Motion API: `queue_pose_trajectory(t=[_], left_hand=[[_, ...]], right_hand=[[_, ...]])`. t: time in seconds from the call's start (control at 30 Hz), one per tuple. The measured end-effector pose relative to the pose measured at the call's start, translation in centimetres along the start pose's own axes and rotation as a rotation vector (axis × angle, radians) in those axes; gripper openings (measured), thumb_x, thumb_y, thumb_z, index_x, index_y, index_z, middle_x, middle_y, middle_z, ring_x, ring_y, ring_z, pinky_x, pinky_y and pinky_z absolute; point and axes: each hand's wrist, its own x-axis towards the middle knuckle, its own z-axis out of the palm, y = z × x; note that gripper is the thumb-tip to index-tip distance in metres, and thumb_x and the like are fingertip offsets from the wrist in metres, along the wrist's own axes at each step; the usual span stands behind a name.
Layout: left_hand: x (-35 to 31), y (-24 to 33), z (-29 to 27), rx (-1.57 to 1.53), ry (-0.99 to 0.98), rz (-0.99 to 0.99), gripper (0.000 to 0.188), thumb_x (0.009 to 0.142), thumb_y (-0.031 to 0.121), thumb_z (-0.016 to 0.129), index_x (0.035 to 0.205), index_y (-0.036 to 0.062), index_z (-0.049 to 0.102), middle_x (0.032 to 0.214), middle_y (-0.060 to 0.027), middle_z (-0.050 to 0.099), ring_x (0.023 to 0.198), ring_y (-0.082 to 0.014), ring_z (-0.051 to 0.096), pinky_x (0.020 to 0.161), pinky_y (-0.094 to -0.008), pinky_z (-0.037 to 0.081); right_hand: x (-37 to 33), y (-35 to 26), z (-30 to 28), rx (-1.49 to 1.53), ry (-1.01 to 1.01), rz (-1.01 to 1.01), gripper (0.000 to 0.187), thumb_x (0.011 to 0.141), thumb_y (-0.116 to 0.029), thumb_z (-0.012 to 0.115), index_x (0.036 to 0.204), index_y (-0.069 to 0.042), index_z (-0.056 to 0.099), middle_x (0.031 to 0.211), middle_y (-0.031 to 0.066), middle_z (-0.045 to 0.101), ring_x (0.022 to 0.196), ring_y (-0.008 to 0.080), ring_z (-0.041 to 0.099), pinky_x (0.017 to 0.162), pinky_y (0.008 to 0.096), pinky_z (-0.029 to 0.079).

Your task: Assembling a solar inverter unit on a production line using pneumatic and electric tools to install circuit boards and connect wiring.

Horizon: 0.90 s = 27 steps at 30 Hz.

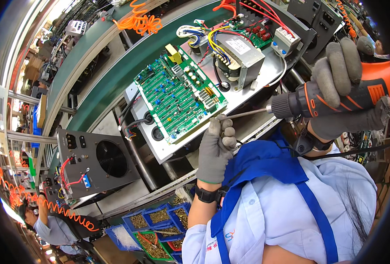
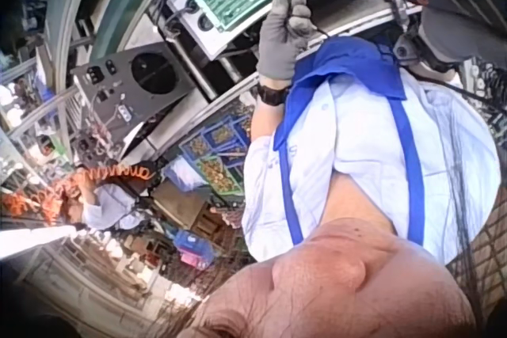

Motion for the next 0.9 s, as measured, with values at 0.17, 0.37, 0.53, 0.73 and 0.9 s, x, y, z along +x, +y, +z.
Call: queue_pose_trajectory(t=[0.17, 0.37, 0.53, 0.73, 0.9], left_hand=[[0.1, 0.2, -0.2, 0.03, 0.034, -0.011, 0.03, 0.097, 0.029, 0.054, 0.111, 0.0027, 0.052, 0.09, -0.0025, 0.052, 0.071, -0.0063, 0.05, 0.055, -0.0162, 0.044], [-0.1, 0.3, 0.4, 0.082, 0.008, -0.04, 0.03, 0.097, 0.03, 0.054, 0.106, 0.0018, 0.051, 0.082, -0.0017, 0.047, 0.061, -0.0056, 0.039, 0.047, -0.0159, 0.034], [0.0, 0.1, 0.8, 0.14, 0.049, -0.02, 0.029, 0.097, 0.029, 0.054, 0.101, 0.0002, 0.051, 0.079, -0.0015, 0.044, 0.059, -0.0056, 0.036, 0.043, -0.0153, 0.032], [0.7, 0.2, 0.5, 0.23, 0.053, -0.042, 0.038, 0.096, 0.036, 0.054, 0.105, -0.001, 0.052, 0.082, -0.0023, 0.046, 0.062, -0.0062, 0.037, 0.047, -0.0163, 0.034], [0.5, -1.1, 0.5, 0.18, 0.016, -0.067, 0.044, 0.097, 0.031, 0.053, 0.12, -0.0066, 0.049, 0.105, -0.0132, 0.057, 0.089, -0.0182, 0.059, 0.074, -0.0249, 0.054]], right_hand=[[0.2, 0.5, 0.1, 0.066, -0.071, 0.03, 0.07, 0.069, -0.024, 0.073, 0.123, 0.009, 0.043, 0.074, 0.0019, 0.039, 0.058, 0.0056, 0.04, 0.04, 0.0154, 0.047], [0.7, 0.6, 1.1, 0.002, 0.028, 0.059, 0.069, 0.069, -0.025, 0.073, 0.121, 0.009, 0.043, 0.074, 0.002, 0.039, 0.058, 0.0063, 0.04, 0.039, 0.0159, 0.045], [1.0, 0.5, 1.3, 0.054, 0.002, 0.112, 0.068, 0.071, -0.026, 0.073, 0.122, 0.008, 0.044, 0.075, 0.0024, 0.039, 0.059, 0.0073, 0.04, 0.038, 0.0168, 0.044], [2.8, 1.7, 1.3, 0.016, -0.189, 0.172, 0.069, 0.075, -0.034, 0.068, 0.125, 0.004, 0.041, 0.081, 0.0035, 0.039, 0.06, 0.0093, 0.039, 0.042, 0.02, 0.043], [3.3, 3.3, 3.0, -0.175, 0.006, 0.13, 0.065, 0.08, -0.041, 0.063, 0.124, 0.001, 0.042, 0.083, 0.0071, 0.048, 0.062, 0.014, 0.047, 0.046, 0.0276, 0.046]])
